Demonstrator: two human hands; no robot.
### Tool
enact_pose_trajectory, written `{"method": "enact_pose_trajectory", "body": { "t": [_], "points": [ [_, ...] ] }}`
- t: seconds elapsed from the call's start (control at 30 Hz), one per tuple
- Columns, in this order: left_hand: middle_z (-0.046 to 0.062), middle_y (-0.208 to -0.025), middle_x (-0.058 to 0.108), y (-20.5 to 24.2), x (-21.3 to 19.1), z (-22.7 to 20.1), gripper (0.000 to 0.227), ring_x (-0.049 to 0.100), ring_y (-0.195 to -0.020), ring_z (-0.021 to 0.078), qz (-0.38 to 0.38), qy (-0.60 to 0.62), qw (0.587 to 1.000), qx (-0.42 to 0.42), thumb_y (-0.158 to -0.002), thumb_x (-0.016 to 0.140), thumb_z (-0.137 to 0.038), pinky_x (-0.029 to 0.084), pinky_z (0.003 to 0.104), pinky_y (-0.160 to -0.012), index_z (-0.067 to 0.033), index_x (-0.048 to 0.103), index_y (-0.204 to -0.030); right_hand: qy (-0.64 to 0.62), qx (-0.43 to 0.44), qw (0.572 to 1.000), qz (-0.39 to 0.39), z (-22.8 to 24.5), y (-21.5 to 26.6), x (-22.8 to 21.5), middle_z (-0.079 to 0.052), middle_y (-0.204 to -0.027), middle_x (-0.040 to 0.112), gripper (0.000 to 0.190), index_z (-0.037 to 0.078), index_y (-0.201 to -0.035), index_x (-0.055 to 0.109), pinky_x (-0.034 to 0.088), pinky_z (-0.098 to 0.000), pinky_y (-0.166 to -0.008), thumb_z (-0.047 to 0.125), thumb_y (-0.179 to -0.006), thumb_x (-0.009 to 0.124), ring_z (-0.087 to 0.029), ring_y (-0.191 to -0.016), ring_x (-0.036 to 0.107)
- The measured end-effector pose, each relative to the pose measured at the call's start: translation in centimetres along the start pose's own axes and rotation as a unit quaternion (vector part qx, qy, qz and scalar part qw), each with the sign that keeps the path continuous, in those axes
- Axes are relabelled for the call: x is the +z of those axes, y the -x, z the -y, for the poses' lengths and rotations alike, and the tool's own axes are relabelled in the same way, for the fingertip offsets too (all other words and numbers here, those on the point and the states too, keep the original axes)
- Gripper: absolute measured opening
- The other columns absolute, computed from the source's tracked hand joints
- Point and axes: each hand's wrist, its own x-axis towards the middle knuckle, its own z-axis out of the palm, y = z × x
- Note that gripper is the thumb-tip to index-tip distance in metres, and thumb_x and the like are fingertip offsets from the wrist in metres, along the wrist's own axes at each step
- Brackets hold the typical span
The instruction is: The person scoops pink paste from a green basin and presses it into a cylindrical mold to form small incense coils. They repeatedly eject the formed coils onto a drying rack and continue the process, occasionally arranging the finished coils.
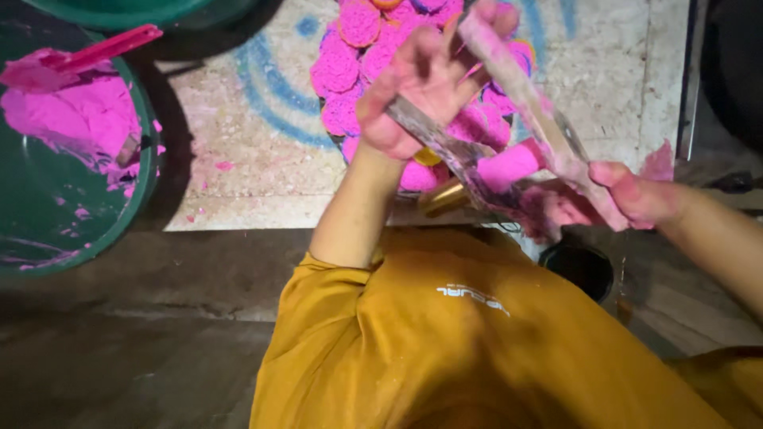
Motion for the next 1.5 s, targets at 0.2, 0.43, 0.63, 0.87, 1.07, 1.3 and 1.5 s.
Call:
{"method": "enact_pose_trajectory", "body": {
  "t": [0.2, 0.43, 0.63, 0.87, 1.07, 1.3, 1.5],
  "points": [
    [0.012, -0.115, 0.057, -0.3, -3.9, 2.0, 0.044, 0.051, -0.117, 0.0278, -0.053, -0.015, 0.998, 0.022, -0.096, 0.064, -0.026, 0.035, 0.041, -0.112, -0.0018, 0.054, -0.131, 0.081, 0.093, 0.992, -0.035, 5.6, -0.6, 0.5, -0.02, -0.121, 0.064, 0.114, -0.005, -0.149, 0.041, 0.046, -0.0429, -0.103, 0.083, -0.077, 0.05, -0.029, -0.116, 0.062],
    [0.008, -0.107, 0.053, -1.2, -6.0, 1.4, 0.041, 0.053, -0.11, 0.0274, -0.075, -0.007, 0.993, 0.091, -0.087, 0.06, -0.031, 0.04, 0.049, -0.112, -0.0072, 0.053, -0.12, 0.222, 0.078, 0.966, -0.108, 7.8, -2.6, -0.5, -0.02, -0.121, 0.065, 0.106, -0.005, -0.145, 0.048, 0.05, -0.0511, -0.1, 0.084, -0.086, 0.039, -0.031, -0.111, 0.065],
    [0.006, -0.101, 0.051, -0.7, -8.3, 2.1, 0.031, 0.05, -0.099, 0.0235, -0.101, 0.045, 0.984, 0.136, -0.092, 0.054, -0.034, 0.041, 0.042, -0.1, -0.0092, 0.051, -0.111, 0.323, 0.012, 0.937, -0.134, 6.4, -4.0, 0.3, -0.018, -0.109, 0.068, 0.098, -0.005, -0.128, 0.058, 0.048, -0.0444, -0.096, 0.081, -0.092, 0.026, -0.03, -0.102, 0.065],
    [0.005, -0.099, 0.051, -1.2, -10.2, 2.5, 0.028, 0.05, -0.098, 0.023, -0.085, 0.108, 0.98, 0.147, -0.096, 0.05, -0.037, 0.043, 0.041, -0.094, -0.0109, 0.055, -0.104, 0.463, 0.024, 0.859, -0.217, 5.2, -4.8, -0.6, -0.015, -0.092, 0.068, 0.097, -0.005, -0.107, 0.066, 0.049, -0.0376, -0.087, 0.079, -0.099, 0.017, -0.026, -0.089, 0.062],
    [0.008, -0.091, 0.055, -0.9, -10.7, 0.5, 0.033, 0.053, -0.091, 0.0232, -0.084, 0.039, 0.985, 0.147, -0.1, 0.047, -0.04, 0.043, 0.042, -0.089, -0.0095, 0.057, -0.106, 0.281, -0.047, 0.948, -0.146, 3.6, -7.2, 0.8, -0.014, -0.095, 0.065, 0.102, -0.004, -0.137, 0.059, 0.049, -0.0394, -0.079, 0.082, -0.092, 0.027, -0.022, -0.086, 0.056],
    [0.008, -0.094, 0.056, -1.1, -10.7, 2.9, 0.033, 0.054, -0.095, 0.0267, -0.128, 0.036, 0.98, 0.146, -0.097, 0.048, -0.04, 0.042, 0.045, -0.092, -0.008, 0.055, -0.098, 0.352, 0.049, 0.92, -0.167, 5.0, -4.9, -0.4, -0.009, -0.087, 0.07, 0.099, 0.005, -0.124, 0.067, 0.056, -0.0356, -0.077, 0.082, -0.096, 0.011, -0.021, -0.084, 0.063],
    [0.01, -0.094, 0.058, -2.4, -12.1, 2.1, 0.054, 0.058, -0.096, 0.0289, -0.053, -0.001, 0.983, 0.175, -0.102, 0.042, -0.061, 0.044, 0.047, -0.093, -0.0091, 0.056, -0.094, 0.296, -0.021, 0.934, -0.199, 4.1, -6.9, -0.5, -0.011, -0.096, 0.071, 0.094, -0.002, -0.129, 0.061, 0.052, -0.0371, -0.074, 0.078, -0.093, 0.026, -0.021, -0.081, 0.063]
  ]
}}
